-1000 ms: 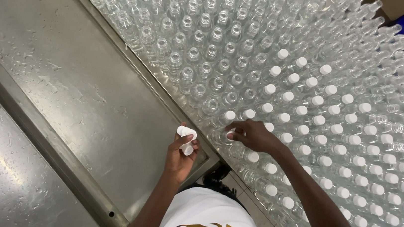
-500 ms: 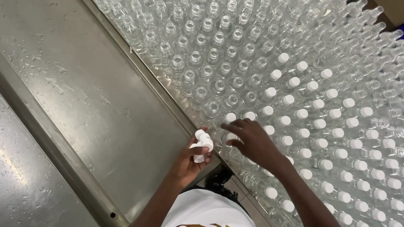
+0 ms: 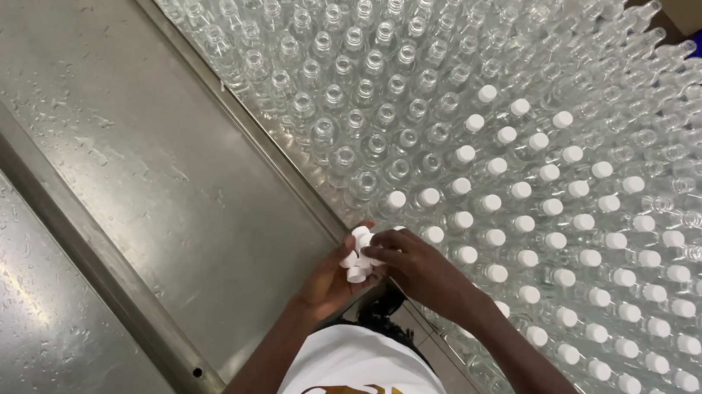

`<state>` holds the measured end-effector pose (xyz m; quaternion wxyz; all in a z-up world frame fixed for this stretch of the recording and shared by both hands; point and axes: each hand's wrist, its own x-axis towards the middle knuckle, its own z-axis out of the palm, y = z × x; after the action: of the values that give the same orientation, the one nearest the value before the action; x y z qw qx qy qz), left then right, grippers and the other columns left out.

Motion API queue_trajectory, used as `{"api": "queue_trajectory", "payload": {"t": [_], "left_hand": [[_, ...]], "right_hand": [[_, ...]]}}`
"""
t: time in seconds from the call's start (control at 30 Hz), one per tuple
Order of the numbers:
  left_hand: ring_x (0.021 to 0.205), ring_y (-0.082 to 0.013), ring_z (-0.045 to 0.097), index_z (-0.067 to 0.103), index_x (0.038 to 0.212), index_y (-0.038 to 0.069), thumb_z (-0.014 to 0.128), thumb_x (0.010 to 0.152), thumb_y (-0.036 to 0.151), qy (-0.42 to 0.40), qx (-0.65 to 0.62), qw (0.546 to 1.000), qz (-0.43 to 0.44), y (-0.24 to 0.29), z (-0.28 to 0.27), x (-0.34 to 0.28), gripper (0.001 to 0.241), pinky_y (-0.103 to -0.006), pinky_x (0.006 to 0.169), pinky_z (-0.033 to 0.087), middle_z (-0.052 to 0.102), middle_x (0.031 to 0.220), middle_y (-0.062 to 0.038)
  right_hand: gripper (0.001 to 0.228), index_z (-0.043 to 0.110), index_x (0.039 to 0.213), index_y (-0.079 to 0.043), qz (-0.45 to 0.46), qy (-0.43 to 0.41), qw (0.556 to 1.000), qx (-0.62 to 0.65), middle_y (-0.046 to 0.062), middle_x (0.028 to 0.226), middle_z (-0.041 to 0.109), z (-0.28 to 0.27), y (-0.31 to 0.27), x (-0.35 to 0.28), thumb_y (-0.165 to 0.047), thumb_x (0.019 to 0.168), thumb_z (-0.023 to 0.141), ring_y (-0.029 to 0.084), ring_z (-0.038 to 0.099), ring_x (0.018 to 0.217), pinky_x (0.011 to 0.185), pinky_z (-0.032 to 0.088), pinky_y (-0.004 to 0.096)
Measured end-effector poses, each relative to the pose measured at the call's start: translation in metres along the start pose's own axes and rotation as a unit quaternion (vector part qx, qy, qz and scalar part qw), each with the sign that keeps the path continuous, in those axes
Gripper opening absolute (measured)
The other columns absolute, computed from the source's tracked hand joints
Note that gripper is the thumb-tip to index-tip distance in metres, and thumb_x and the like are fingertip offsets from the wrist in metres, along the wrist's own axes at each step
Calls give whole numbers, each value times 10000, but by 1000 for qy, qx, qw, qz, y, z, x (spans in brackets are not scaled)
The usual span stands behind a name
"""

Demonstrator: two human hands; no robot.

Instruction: Placing plastic caps onto the openings of empty bottles arranged in a grid on a production table.

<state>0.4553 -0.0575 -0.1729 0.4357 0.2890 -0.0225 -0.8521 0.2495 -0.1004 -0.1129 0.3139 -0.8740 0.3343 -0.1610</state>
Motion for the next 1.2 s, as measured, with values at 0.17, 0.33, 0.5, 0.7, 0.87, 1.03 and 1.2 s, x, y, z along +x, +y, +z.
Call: {"api": "queue_trajectory", "payload": {"t": [0.17, 0.33, 0.5, 0.7, 0.87, 1.03, 1.2], "left_hand": [[950, -205, 702, 585, 1561, 146, 728, 1030, 491, 78, 5, 997, 1, -2, 8, 11, 649, -367, 817, 653, 700, 1157, -107], [895, -160, 706, 663, 1458, 144, 759, 1024, 421, 107, 3, 994, 3, -7, 0, 21, 524, -319, 777, 654, 703, 1086, -62], [909, -189, 723, 711, 1407, 125, 810, 981, 298, 108, -38, 993, -22, -4, -3, 24, 471, -360, 786, 646, 759, 1111, -98], [987, -214, 732, 596, 1523, 142, 761, 995, 307, 95, -45, 994, -16, -1, -21, 22, 577, -281, 740, 644, 712, 1212, -109], [932, -232, 750, 593, 1495, 125, 728, 1011, 280, 106, -62, 992, 4, 8, -44, 20, 526, -287, 705, 658, 726, 1173, -133], [883, -234, 749, 625, 1441, 128, 700, 1017, 259, 113, -72, 990, 34, 18, -55, 10, 450, -281, 670, 640, 728, 1140, -132], [867, -221, 750, 642, 1412, 161, 703, 1018, 257, 124, -104, 985, 57, 26, -65, 0, 410, -271, 662, 634, 744, 1125, -111]], "right_hand": [[410, 725, 1359, -158, 14, 9, 999, -43, 101, 1291, 692, 20, 9, -6, -80, 958, 752, 351, 705, 1133, 875, 613, 489], [329, 721, 1353, -151, 5, 9, 998, -68, 108, 1305, 700, 29, 3, -1, -144, 1024, 720, 353, 705, 1158, 929, 583, 487], [345, 751, 1333, -129, 81, 57, 995, -25, 114, 1281, 764, 0, -9, 5, -197, 996, 780, 352, 725, 1177, 934, 574, 482], [432, 735, 1409, -229, 205, 150, 965, -63, 102, 1019, 738, -41, 67, 3, -305, 990, 806, 342, 731, 997, 890, 582, 506], [414, 760, 1354, -165, 192, 147, 957, -162, 104, 1077, 704, -63, 133, 28, -297, 967, 828, 336, 703, 1045, 912, 560, 505], [382, 772, 1339, -238, 208, 7, 938, -279, 47, 1201, 699, -67, 155, 56, -417, 1002, 774, 291, 621, 1266, 1234, 306, 606], [473, 739, 1358, -177, 240, -98, 954, -149, 114, 1175, 773, -91, 149, 72, -517, 1030, 718, 327, 663, 1276, 1288, 172, 684]]}}
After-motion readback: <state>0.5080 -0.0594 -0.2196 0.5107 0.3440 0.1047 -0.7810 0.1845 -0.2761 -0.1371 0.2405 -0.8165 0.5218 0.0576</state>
